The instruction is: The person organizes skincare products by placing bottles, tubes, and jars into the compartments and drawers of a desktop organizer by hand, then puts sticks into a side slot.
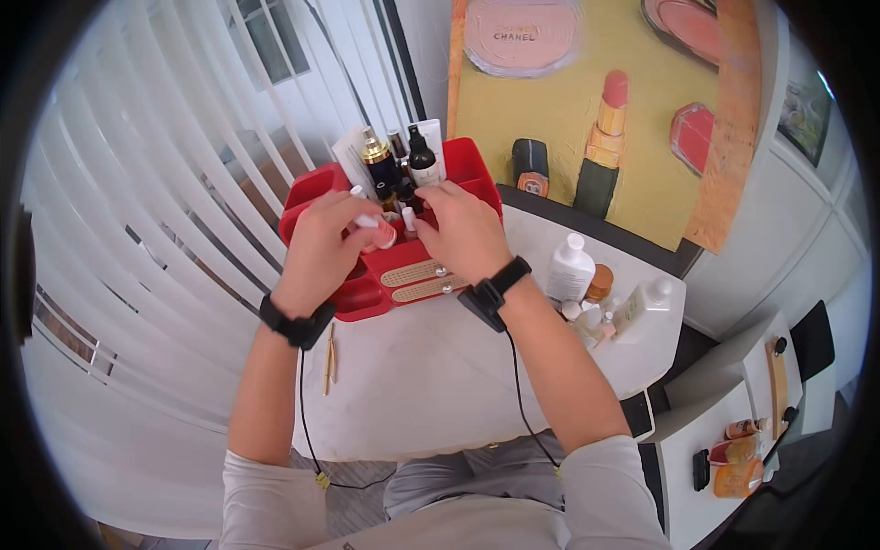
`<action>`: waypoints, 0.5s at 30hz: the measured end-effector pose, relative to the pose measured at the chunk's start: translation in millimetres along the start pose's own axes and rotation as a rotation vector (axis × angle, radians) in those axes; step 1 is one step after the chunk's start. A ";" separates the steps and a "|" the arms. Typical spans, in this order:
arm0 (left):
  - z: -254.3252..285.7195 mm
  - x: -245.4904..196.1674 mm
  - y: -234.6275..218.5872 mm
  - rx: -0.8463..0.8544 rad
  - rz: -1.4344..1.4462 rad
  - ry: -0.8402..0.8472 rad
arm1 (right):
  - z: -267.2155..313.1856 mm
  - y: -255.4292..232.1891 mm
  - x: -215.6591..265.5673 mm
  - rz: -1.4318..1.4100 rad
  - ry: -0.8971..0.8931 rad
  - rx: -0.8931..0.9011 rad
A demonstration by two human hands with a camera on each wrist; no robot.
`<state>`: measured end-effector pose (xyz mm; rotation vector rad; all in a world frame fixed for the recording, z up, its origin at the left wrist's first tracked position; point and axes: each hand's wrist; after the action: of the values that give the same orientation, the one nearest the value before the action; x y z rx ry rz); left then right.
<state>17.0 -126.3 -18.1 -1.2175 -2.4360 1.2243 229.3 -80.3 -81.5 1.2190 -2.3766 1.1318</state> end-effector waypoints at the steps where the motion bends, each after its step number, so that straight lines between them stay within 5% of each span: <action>1: -9.0 6.6 5.3 -0.002 0.007 0.008 | 5.3 -9.1 3.4 -0.043 0.040 -0.003; 3: -20.7 18.3 15.8 0.074 -0.258 0.205 | 20.2 -24.0 6.7 -0.087 0.089 -0.023; 11: -14.2 24.5 37.5 0.309 -0.344 0.096 | 73.0 -67.9 -20.5 -0.114 0.109 0.134; 15: -4.8 15.2 33.6 0.109 -0.331 0.172 | 63.0 -112.1 -30.8 -0.112 0.152 0.040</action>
<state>29.3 -101.1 -42.6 -0.8115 -2.2945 1.0912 343.0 -147.7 -80.4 1.2162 -2.1570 1.1965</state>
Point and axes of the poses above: each hand's wrist, its own z-axis away from the middle knuckle, its own y-axis out of the palm, x = y × z, and after that the axes turned 6 degrees about y, right-handed
